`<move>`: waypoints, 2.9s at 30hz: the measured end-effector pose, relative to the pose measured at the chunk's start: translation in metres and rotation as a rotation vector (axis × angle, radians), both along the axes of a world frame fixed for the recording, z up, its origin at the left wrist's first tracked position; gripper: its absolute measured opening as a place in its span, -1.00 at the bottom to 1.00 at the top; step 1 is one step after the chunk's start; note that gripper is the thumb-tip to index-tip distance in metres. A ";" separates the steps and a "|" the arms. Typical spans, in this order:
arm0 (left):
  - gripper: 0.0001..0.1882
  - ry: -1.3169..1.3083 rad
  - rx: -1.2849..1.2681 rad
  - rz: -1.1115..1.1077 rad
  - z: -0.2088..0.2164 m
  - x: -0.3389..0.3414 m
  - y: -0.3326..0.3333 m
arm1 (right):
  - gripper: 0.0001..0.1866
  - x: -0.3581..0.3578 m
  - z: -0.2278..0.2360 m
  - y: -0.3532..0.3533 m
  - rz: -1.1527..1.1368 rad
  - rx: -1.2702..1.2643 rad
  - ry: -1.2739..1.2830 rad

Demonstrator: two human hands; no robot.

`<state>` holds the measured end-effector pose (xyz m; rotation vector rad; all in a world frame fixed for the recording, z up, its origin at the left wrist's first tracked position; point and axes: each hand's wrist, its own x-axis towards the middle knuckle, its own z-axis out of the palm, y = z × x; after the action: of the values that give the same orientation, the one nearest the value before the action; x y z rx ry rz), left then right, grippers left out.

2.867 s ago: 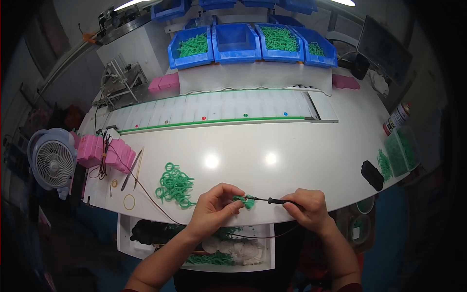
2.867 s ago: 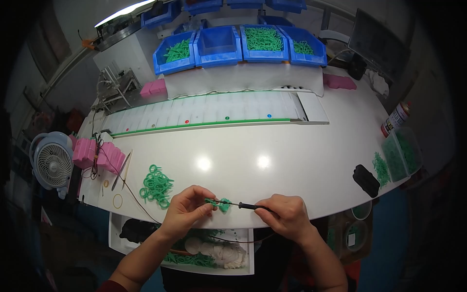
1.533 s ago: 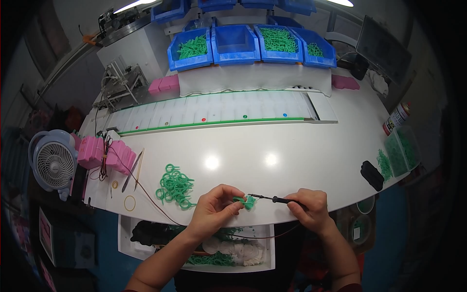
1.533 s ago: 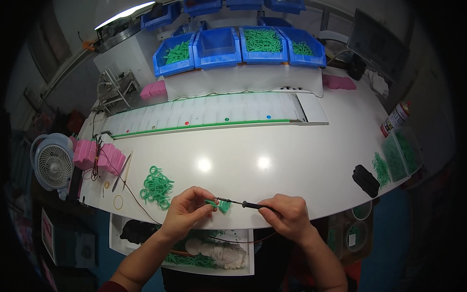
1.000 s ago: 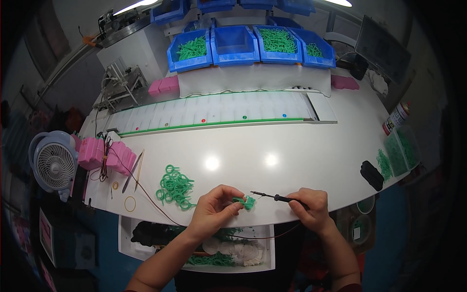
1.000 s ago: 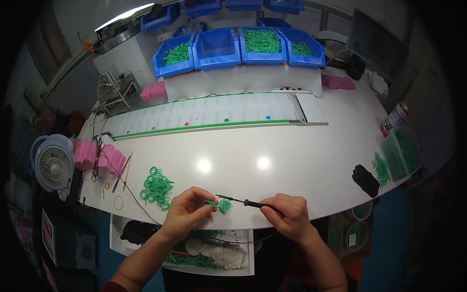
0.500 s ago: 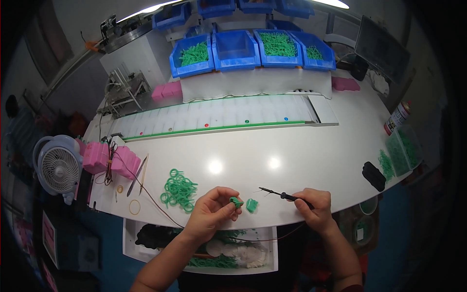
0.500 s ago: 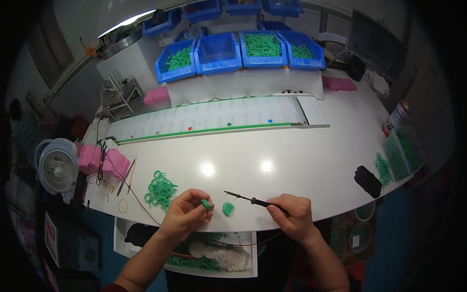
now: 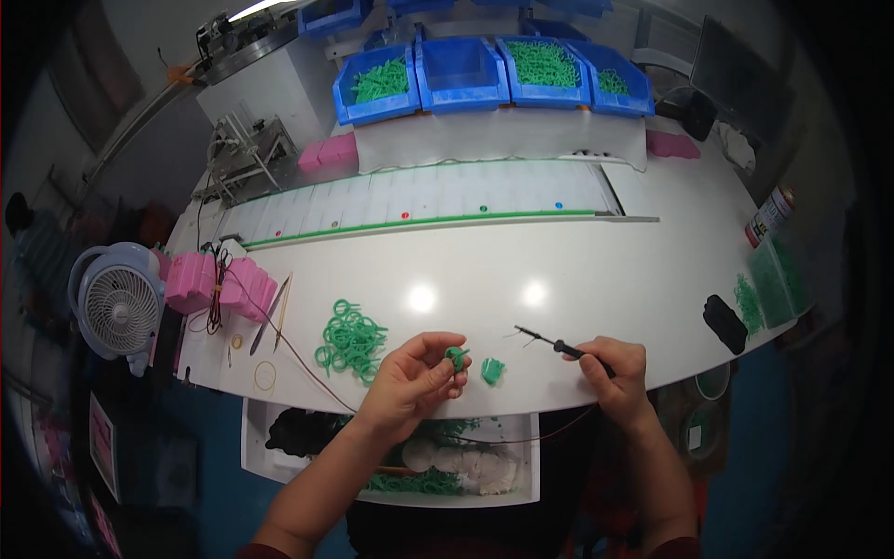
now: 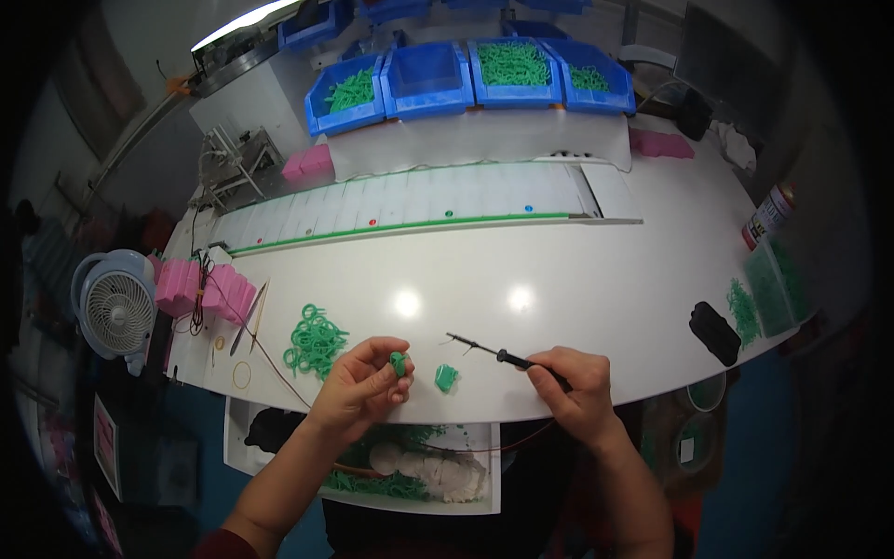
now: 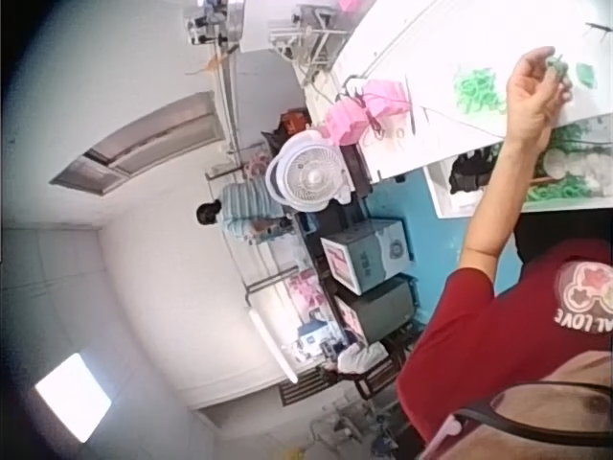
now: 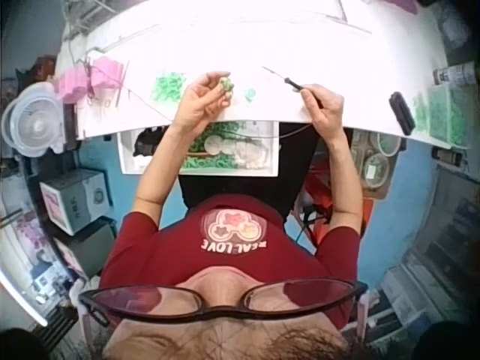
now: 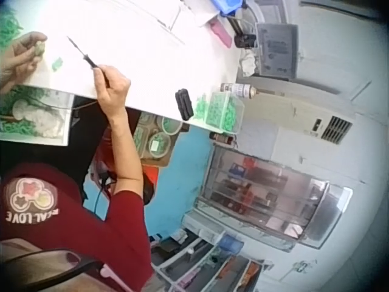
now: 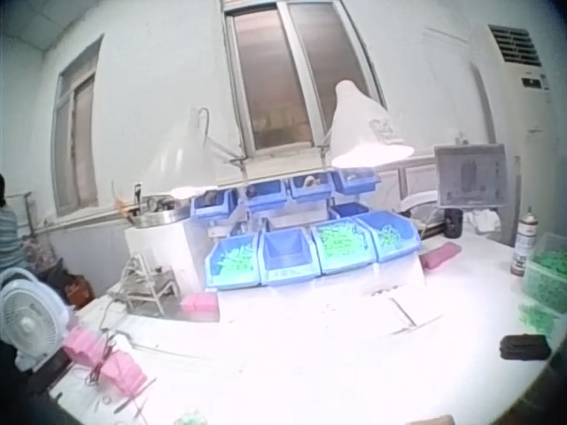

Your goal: Assembling or trimming green plastic rings using a handheld heat tool at a production station.

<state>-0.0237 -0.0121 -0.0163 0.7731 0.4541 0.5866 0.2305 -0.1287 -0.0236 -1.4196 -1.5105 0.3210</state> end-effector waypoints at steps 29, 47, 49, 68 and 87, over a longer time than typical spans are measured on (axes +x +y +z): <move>-0.66 -0.072 -0.178 0.052 0.016 -0.028 -0.019 | -0.83 -0.003 -0.001 0.001 -0.051 -0.036 0.044; -0.75 0.398 0.582 0.398 0.034 -0.104 0.042 | -0.77 -0.035 0.006 0.046 -0.368 -0.030 -0.009; -0.77 0.434 0.604 0.331 0.032 -0.102 0.046 | -0.81 -0.042 0.010 0.055 -0.368 -0.015 -0.017; -0.78 0.741 1.082 0.231 0.026 -0.081 0.056 | -0.85 -0.036 -0.004 0.072 -0.417 -0.107 -0.387; -0.90 0.424 0.586 0.697 0.033 -0.167 -0.007 | -0.23 -0.187 0.016 0.146 0.446 0.019 -0.628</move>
<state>-0.1907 -0.0187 0.0171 1.3196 0.9833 1.2463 0.0438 0.0176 -0.0072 -1.2102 -2.3442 0.1254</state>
